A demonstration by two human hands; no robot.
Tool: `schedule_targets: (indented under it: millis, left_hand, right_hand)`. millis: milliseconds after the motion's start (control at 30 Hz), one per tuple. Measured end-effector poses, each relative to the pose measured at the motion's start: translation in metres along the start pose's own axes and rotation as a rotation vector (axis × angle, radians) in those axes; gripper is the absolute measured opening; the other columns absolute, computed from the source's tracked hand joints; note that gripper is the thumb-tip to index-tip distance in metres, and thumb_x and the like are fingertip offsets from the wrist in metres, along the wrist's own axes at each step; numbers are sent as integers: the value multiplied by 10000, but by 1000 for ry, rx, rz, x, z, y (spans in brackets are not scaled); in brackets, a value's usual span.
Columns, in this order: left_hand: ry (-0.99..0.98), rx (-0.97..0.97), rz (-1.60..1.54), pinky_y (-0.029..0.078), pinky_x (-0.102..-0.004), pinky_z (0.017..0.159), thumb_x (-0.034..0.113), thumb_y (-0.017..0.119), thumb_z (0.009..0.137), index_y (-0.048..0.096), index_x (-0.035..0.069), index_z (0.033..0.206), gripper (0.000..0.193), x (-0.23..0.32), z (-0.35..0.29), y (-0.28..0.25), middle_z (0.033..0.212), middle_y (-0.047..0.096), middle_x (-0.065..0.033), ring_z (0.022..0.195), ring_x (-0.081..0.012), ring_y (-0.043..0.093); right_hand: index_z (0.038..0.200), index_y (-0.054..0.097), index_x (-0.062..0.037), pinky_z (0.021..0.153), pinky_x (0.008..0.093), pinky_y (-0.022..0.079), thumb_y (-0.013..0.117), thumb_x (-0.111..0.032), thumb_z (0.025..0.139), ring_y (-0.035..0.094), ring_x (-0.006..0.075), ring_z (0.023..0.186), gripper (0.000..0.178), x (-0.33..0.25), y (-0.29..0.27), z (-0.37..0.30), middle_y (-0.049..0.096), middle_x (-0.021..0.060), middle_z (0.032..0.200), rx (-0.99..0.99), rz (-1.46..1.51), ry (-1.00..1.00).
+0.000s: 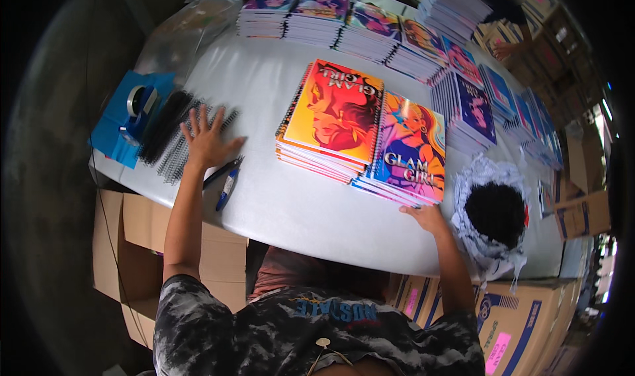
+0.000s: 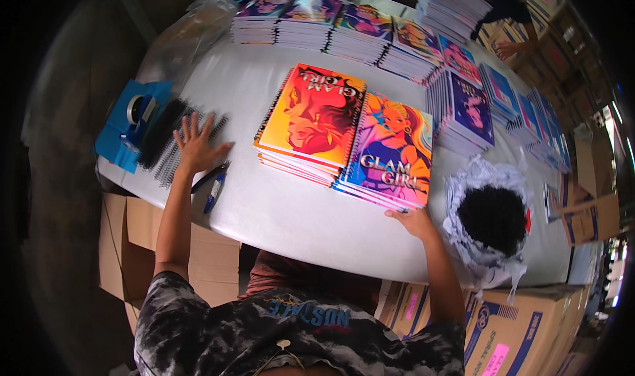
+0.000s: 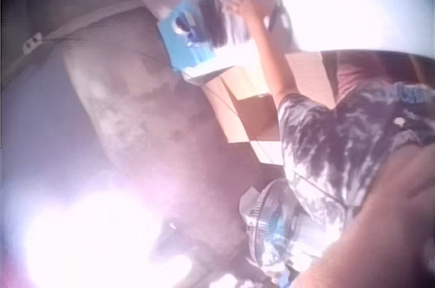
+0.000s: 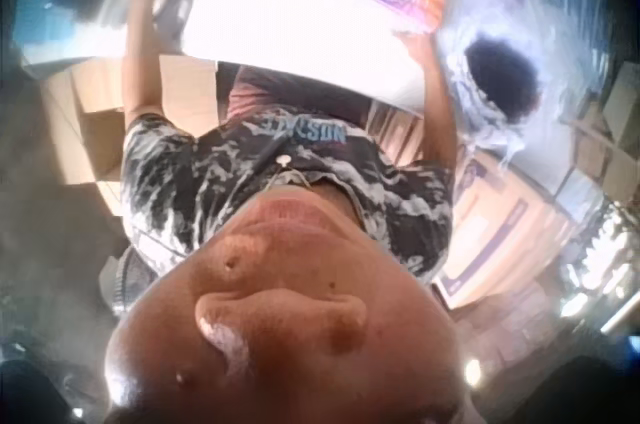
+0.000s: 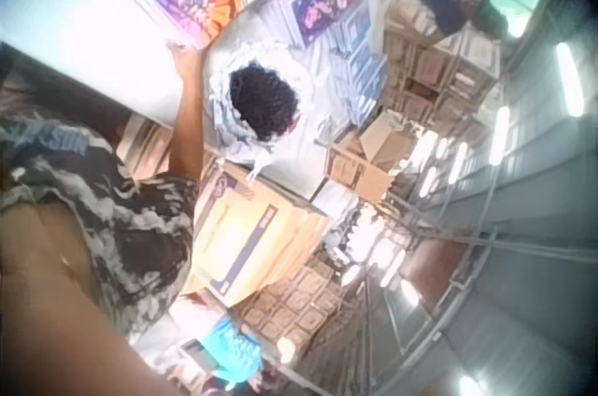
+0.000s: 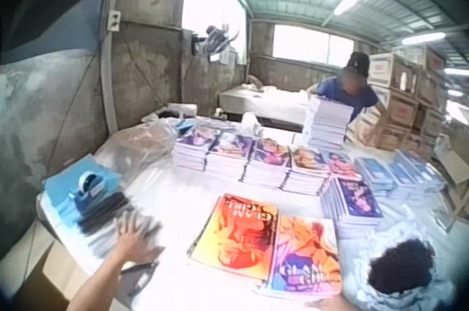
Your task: The person assembles spiral-bound notebooks by inserting metal spirals into pre-punched holes and securing them with pliers. They handle multiple notebooks, align the spirals, and crimp the ends to complete the binding. Finished notebooks are stacked on the table.
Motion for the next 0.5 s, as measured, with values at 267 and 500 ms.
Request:
schedule_targets:
  millis: [267,500]
  left_hand:
    - [-425,168,71,29,-619,1041,599,393,850,296,217,1400,677,-37,10,24,1474,198,-129,1362,-371,115]
    - [-432,173,50,58,-614,1041,583,402,856,306,226,1396,654,-35,10,26,1476,202,-120,1366,-348,127]
  right_hand:
    - [1011,618,-34,840,346,433,723,-197,753,572,224,932,323,0,14,37,628,93,984,137,0,-239]
    - [1035,607,-28,819,335,447,709,-217,762,584,247,916,348,-57,49,121,632,113,1003,169,24,-370]
Point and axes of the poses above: each hand's wrist, its own z-axis towards the middle knuckle, its own y-axis out of the palm, x = y × z, the point moved 2 cm from there along z, towards the middle knuckle
